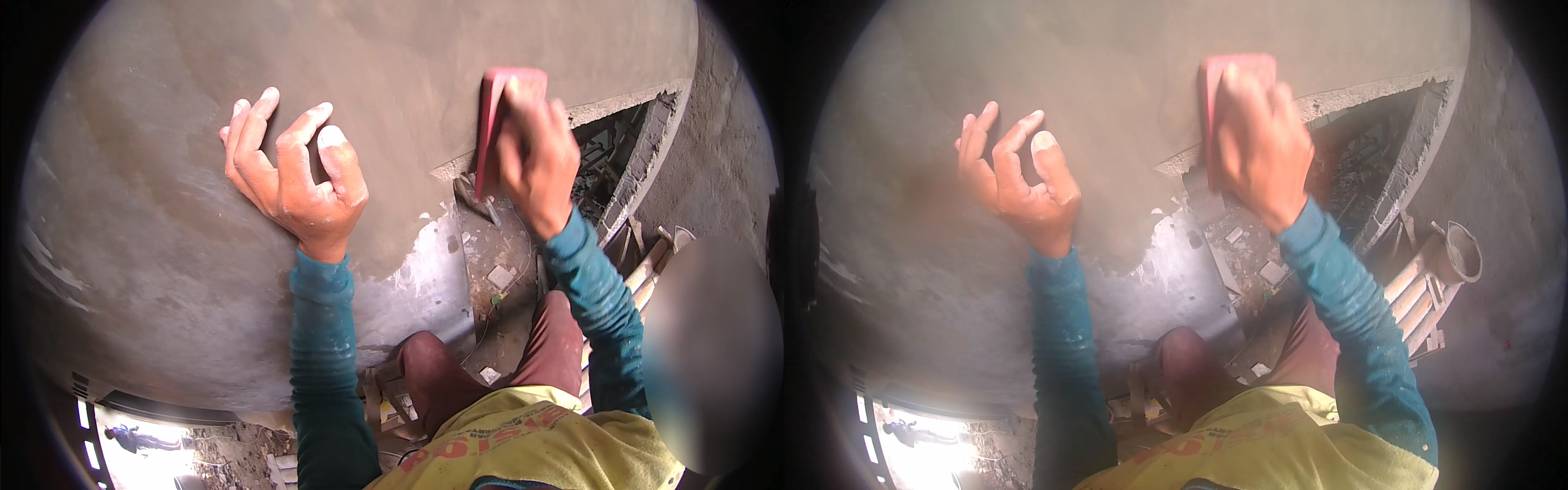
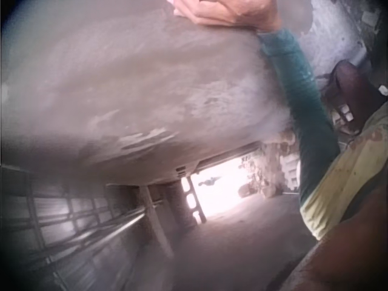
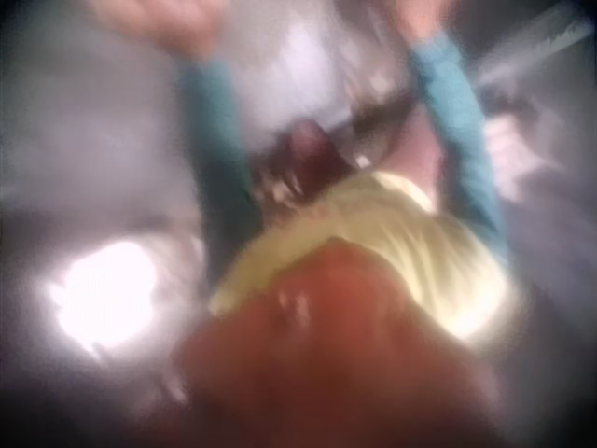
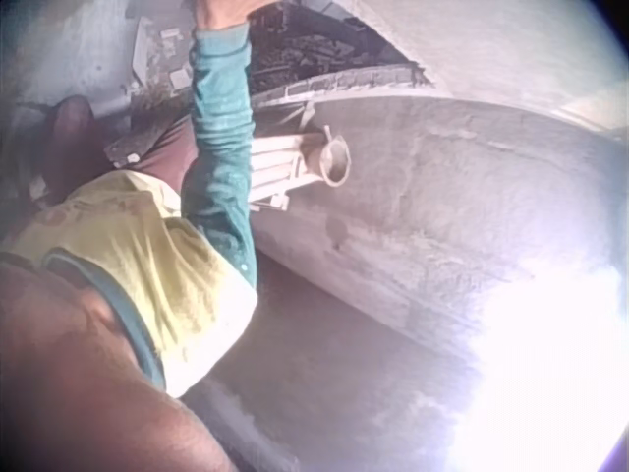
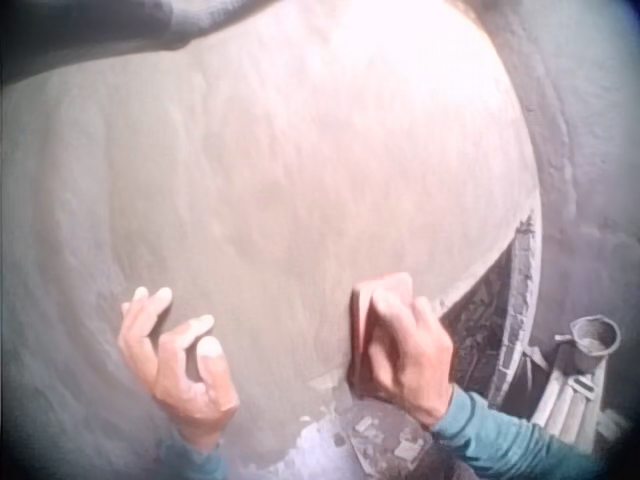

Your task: The person smooths a freshly plastered wall using a pink rectangular trowel. They repeatedly rub the trowel across the curved wall surface, occasionally dipping it into a bucket of water to keep the surface wet. The person works methodically across different sections of the wall, maintaining consistent pressure and motion.

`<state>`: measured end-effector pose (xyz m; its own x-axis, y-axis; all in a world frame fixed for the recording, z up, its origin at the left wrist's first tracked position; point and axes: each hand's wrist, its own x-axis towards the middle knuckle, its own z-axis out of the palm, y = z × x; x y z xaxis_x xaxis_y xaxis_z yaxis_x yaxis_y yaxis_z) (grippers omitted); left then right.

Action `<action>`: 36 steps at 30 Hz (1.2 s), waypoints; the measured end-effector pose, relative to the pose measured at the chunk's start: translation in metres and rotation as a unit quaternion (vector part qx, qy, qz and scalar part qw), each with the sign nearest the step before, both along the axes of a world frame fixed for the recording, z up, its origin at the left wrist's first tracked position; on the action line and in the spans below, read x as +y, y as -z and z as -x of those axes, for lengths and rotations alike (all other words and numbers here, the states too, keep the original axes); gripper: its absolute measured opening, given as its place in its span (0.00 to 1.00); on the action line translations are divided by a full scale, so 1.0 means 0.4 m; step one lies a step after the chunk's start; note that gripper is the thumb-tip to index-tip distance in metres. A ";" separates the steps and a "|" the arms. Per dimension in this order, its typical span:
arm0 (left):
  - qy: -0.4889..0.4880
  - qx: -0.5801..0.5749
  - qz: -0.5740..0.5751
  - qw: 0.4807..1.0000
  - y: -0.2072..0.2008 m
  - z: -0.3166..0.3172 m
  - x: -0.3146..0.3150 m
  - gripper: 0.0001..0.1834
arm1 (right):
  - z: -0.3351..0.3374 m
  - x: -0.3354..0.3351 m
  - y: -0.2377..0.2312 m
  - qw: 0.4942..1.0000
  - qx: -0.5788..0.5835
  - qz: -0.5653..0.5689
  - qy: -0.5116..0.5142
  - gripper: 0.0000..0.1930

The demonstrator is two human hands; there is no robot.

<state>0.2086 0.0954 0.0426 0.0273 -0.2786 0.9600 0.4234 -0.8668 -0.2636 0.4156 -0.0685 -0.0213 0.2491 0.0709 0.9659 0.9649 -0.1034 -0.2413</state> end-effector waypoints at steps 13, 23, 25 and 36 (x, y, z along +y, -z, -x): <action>-0.004 -0.024 0.005 1.000 0.000 -0.013 0.009 0.14 | -0.018 0.031 -0.230 0.995 -0.074 -0.064 0.003 0.22; -0.020 -0.009 0.021 1.000 0.006 0.004 0.001 0.10 | -0.040 0.019 -0.217 0.998 -0.046 -0.040 0.025 0.22; -0.003 -0.028 0.020 0.999 0.005 -0.011 0.001 0.13 | -0.015 0.038 -0.307 0.994 -0.079 -0.070 0.005 0.21; 0.016 -0.021 0.032 0.999 0.011 0.005 0.004 0.13 | 0.142 0.084 -0.189 0.963 -0.262 0.054 -0.030 0.29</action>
<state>0.2067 0.0969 0.0381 -0.0219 -0.2173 0.9759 0.4039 -0.8948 -0.1902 0.3586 -0.0350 0.0544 -0.2775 0.1770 0.9443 0.9566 -0.0400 0.2886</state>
